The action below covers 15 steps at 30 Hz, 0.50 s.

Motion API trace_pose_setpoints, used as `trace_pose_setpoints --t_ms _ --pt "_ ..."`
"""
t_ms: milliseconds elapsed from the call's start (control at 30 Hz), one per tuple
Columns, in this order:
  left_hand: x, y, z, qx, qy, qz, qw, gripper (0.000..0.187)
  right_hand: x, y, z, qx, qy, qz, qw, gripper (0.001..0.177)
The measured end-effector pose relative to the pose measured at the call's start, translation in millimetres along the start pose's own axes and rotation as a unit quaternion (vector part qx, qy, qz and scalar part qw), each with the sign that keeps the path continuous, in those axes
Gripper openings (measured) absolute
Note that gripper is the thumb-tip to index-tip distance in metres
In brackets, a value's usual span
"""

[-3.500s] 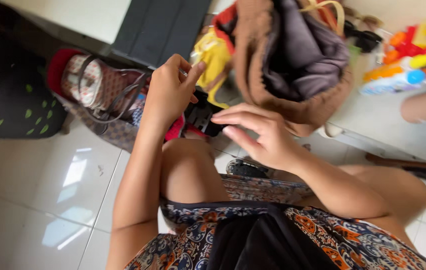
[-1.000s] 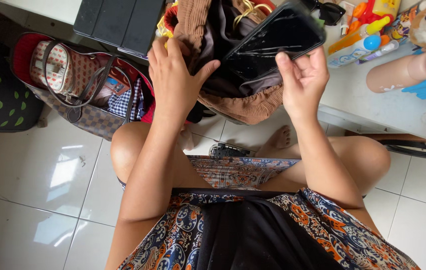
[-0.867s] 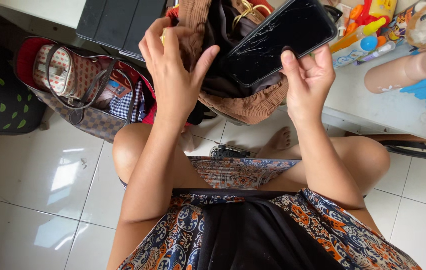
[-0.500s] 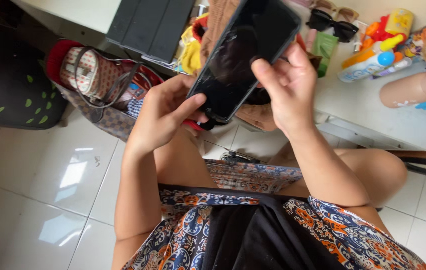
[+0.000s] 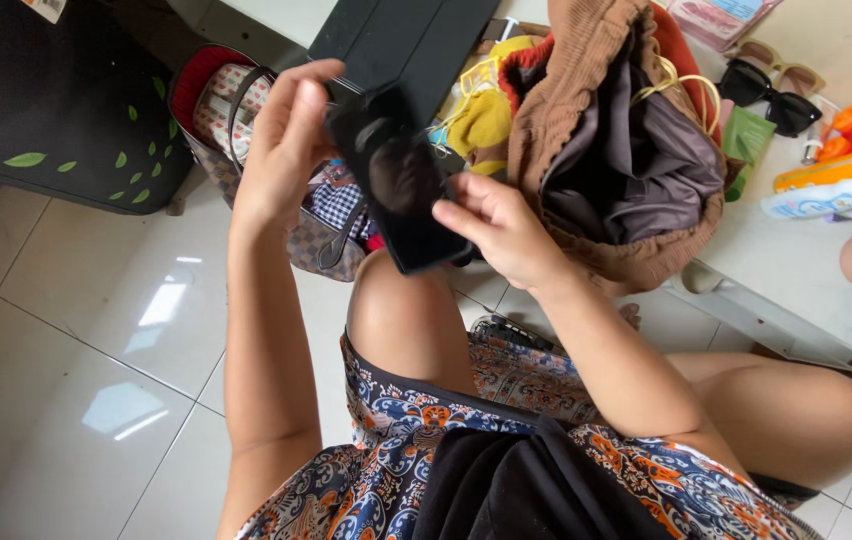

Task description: The person sits on the floor and packs a drawstring bag, placing a bottle, a tablet, and small personal items inside, then pulls the drawstring to cinch the bag closed and folds a red cloth pouch on top.

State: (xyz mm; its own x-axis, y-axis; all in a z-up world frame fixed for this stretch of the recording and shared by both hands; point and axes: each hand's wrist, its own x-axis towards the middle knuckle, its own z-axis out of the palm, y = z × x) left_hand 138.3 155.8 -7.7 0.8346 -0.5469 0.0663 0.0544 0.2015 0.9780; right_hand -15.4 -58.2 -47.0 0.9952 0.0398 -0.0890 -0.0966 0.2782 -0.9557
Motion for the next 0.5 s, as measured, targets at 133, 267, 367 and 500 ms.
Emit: trace_pose_setpoints --t_ms 133,267,367,500 --pt "-8 -20 7 0.040 -0.004 -0.148 0.988 0.029 28 27 1 0.092 0.154 -0.032 0.983 0.020" --pt "-6 -60 24 -0.065 -0.014 -0.128 0.990 0.025 58 51 -3 0.134 0.193 -0.028 0.972 0.032" --pt "18 -89 11 -0.048 0.014 -0.089 0.995 0.027 74 66 -11 0.102 0.191 -0.020 0.976 0.050" --pt "70 -127 -9 0.011 0.052 -0.069 0.996 0.035 71 75 -19 -0.049 0.164 -0.044 0.984 0.064"
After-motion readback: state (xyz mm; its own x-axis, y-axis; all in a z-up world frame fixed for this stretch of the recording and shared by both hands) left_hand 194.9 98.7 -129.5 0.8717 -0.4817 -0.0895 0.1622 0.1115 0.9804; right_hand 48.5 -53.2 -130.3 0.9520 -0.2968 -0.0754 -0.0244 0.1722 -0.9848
